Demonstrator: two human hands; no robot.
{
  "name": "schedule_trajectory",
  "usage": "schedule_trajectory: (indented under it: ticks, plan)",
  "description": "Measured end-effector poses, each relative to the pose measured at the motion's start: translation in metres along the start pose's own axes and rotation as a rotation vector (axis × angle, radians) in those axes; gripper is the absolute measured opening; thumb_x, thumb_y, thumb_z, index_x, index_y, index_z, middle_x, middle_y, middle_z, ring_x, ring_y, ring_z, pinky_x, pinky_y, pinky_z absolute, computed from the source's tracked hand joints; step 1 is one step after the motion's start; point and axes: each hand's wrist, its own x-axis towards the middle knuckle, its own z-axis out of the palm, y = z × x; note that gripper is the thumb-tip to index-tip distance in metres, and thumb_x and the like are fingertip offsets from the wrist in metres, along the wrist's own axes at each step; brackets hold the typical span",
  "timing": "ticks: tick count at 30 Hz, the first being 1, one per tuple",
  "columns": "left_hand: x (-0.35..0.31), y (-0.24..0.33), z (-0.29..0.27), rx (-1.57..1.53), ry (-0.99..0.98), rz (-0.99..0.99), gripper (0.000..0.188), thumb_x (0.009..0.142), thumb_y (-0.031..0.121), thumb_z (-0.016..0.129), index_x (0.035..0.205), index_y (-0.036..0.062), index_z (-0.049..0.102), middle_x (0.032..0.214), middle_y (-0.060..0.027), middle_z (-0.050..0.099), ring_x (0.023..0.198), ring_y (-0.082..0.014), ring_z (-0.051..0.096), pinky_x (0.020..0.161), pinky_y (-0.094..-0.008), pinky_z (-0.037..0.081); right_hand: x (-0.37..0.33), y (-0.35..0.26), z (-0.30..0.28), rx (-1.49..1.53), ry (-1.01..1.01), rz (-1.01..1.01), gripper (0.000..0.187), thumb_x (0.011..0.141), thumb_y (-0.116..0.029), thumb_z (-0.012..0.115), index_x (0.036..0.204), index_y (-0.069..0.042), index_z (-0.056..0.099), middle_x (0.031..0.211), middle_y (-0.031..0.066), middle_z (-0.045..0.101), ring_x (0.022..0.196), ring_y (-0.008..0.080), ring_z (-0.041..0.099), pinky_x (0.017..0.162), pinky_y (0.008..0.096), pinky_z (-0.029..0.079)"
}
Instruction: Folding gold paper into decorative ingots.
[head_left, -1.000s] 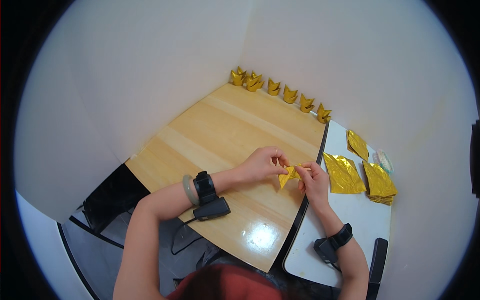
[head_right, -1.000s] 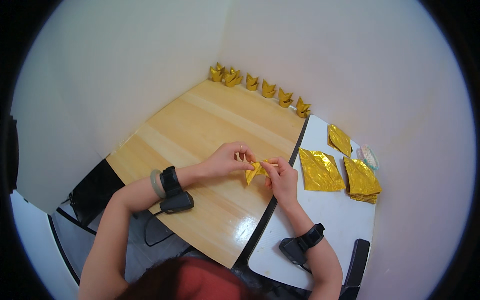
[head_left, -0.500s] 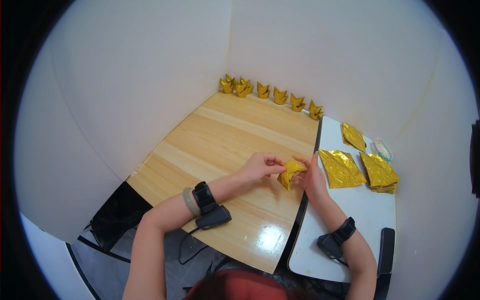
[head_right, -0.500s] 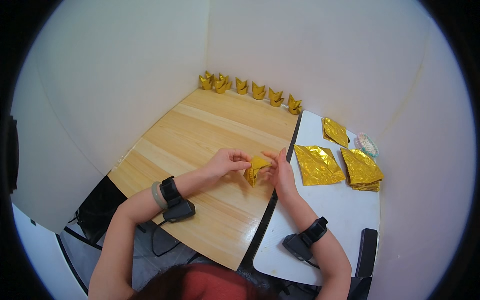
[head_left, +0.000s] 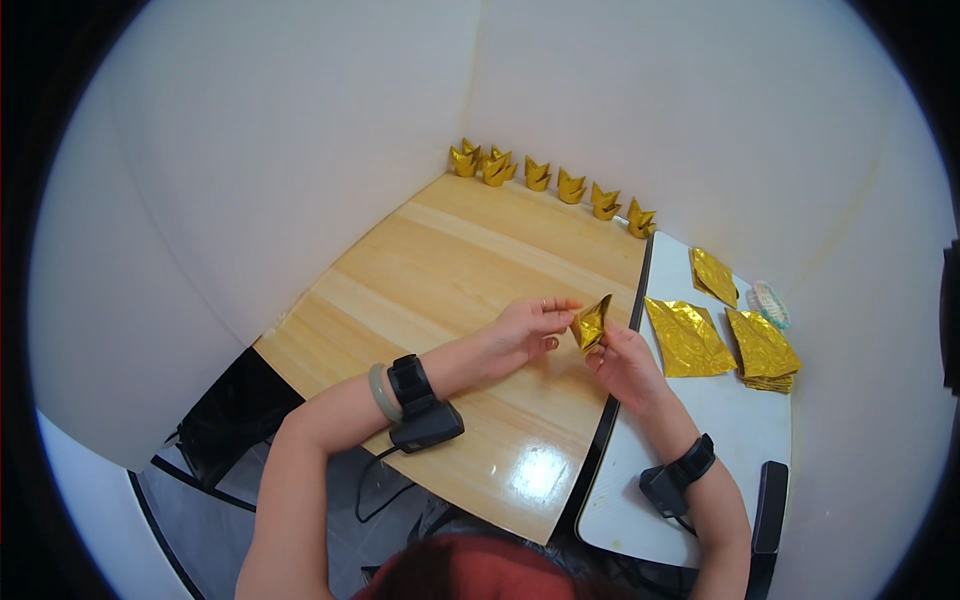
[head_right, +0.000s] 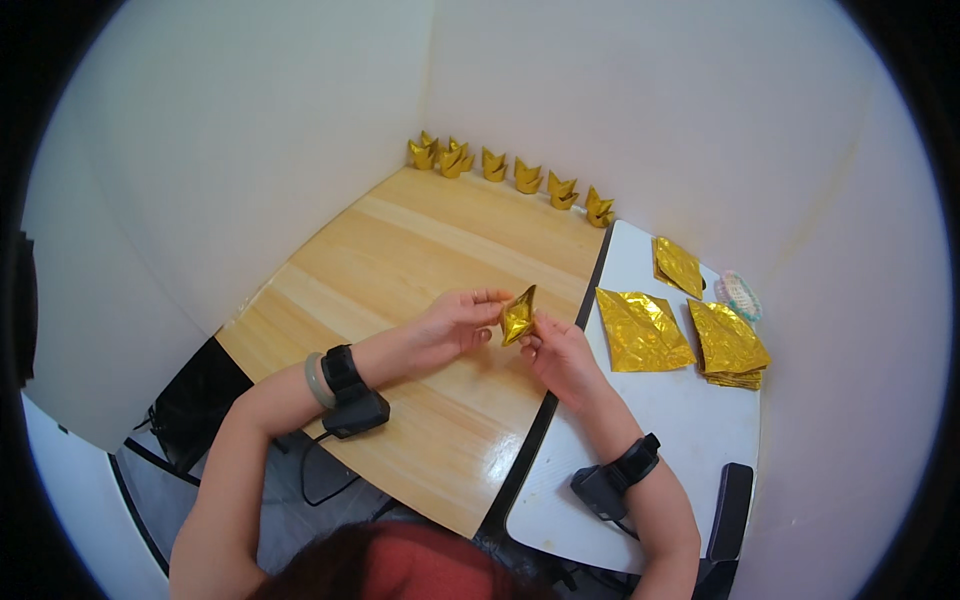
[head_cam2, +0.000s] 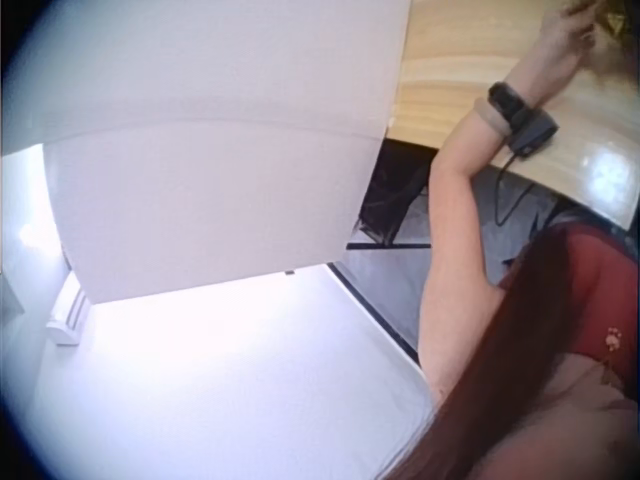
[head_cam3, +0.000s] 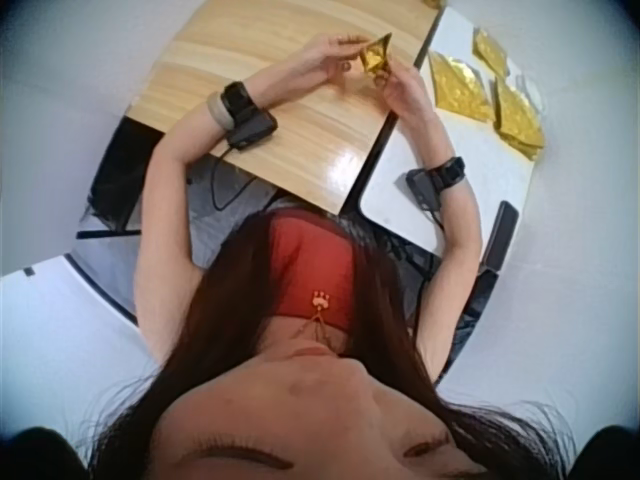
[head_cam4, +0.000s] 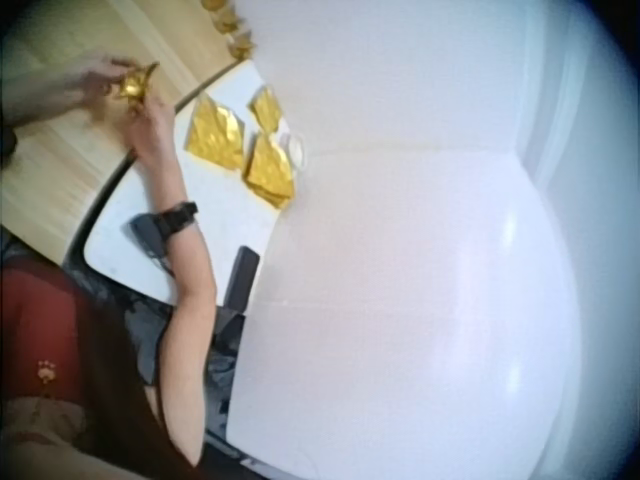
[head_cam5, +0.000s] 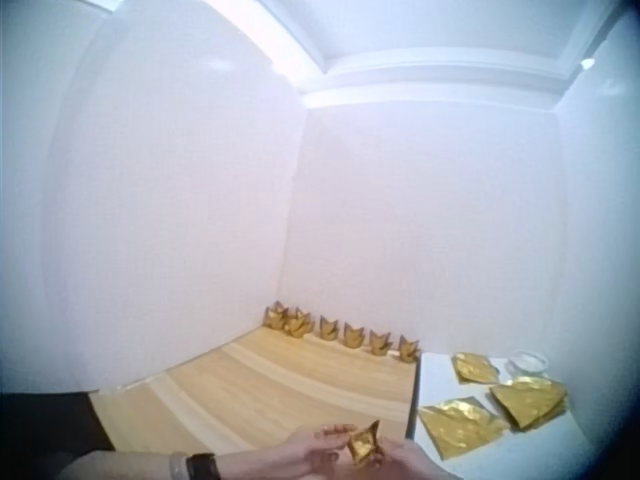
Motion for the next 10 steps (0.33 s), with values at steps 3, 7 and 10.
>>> schedule_trajectory:
  ticks: [3, 7, 10]
  plan:
    - [-0.003, 0.002, 0.0, -0.093, 0.017, 0.088, 0.022, 0.089, 0.016, 0.058, 0.11, 0.0096, 0.056, 0.094, 0.0044, 0.059, 0.086, -0.0029, 0.051, 0.071, -0.02, 0.041, 0.001, -0.002, 0.006, 0.015, 0.012, -0.038, 0.027, 0.094, -0.024, 0.051, 0.111, -0.004, 0.055, 0.098, 0.0015, 0.061, 0.082, 0.0087, 0.056, 0.07, 0.0214, 0.044]
    - [0.0, -0.001, -0.008, -0.106, -0.019, 0.046, 0.026, 0.089, 0.016, 0.058, 0.113, 0.0082, 0.054, 0.097, 0.0025, 0.059, 0.086, -0.0041, 0.052, 0.072, -0.0192, 0.042, -0.001, -0.007, 0.009, 0.032, -0.091, -0.018, 0.028, 0.092, -0.024, 0.054, 0.111, -0.003, 0.055, 0.099, 0.0019, 0.061, 0.082, 0.0093, 0.056, 0.069, 0.0214, 0.045]
    - [-0.003, 0.003, -0.011, -0.085, -0.062, -0.079, 0.029, 0.089, 0.018, 0.06, 0.115, 0.0078, 0.054, 0.1, 0.001, 0.059, 0.085, -0.0058, 0.053, 0.073, -0.0213, 0.044, 0.002, -0.005, -0.002, 0.009, -0.091, 0.051, 0.032, 0.092, -0.025, 0.054, 0.115, -0.002, 0.052, 0.098, 0.0025, 0.061, 0.082, 0.0102, 0.057, 0.071, 0.0223, 0.047]
